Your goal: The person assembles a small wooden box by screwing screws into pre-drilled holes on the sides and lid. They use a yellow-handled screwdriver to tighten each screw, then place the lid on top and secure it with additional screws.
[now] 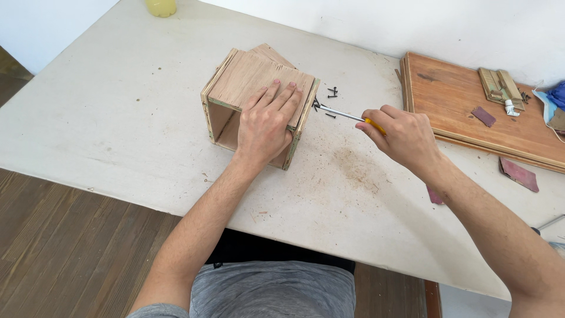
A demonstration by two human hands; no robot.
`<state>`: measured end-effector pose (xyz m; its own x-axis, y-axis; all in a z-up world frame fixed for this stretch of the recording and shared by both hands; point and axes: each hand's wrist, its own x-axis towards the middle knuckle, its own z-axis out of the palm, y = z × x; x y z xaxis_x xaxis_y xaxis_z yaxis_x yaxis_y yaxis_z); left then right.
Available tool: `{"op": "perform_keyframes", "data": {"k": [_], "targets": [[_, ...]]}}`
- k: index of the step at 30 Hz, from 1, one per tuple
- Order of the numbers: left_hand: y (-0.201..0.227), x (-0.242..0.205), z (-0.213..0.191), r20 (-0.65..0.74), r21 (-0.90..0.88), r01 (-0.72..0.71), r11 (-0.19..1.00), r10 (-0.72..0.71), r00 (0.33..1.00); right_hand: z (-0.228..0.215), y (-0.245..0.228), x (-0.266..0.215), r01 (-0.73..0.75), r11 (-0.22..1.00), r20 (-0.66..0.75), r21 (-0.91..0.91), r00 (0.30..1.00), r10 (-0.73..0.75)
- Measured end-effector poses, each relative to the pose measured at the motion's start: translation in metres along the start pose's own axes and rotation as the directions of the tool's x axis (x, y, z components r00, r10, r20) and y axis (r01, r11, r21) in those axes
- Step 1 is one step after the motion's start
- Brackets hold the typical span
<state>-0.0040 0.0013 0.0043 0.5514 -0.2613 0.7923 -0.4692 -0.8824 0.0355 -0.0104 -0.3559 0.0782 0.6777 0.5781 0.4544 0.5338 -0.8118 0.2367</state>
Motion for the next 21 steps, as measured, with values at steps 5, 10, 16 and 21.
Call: {"op": "perform_keyframes", "data": {"k": [5,10,16,21], "targets": [[0.001,0.001,-0.002,-0.005,0.014,-0.007,1.000,0.007,1.000,0.016,0.002,-0.007,0.091,0.987,-0.099,-0.133,0.990,-0.105],[0.002,0.002,-0.004,-0.002,0.003,0.000,1.000,0.000,1.000,0.010,0.007,-0.008,0.059,0.986,-0.144,-0.156,0.986,-0.082],[0.001,0.001,-0.003,-0.007,0.007,-0.001,1.000,0.001,1.000,0.008,0.003,-0.006,0.074,0.984,-0.165,-0.164,0.981,-0.101],[0.002,0.001,-0.004,-0.009,-0.006,0.007,1.000,-0.007,1.000,0.001,0.001,-0.002,0.053,0.987,-0.137,-0.151,0.988,-0.074]]}}
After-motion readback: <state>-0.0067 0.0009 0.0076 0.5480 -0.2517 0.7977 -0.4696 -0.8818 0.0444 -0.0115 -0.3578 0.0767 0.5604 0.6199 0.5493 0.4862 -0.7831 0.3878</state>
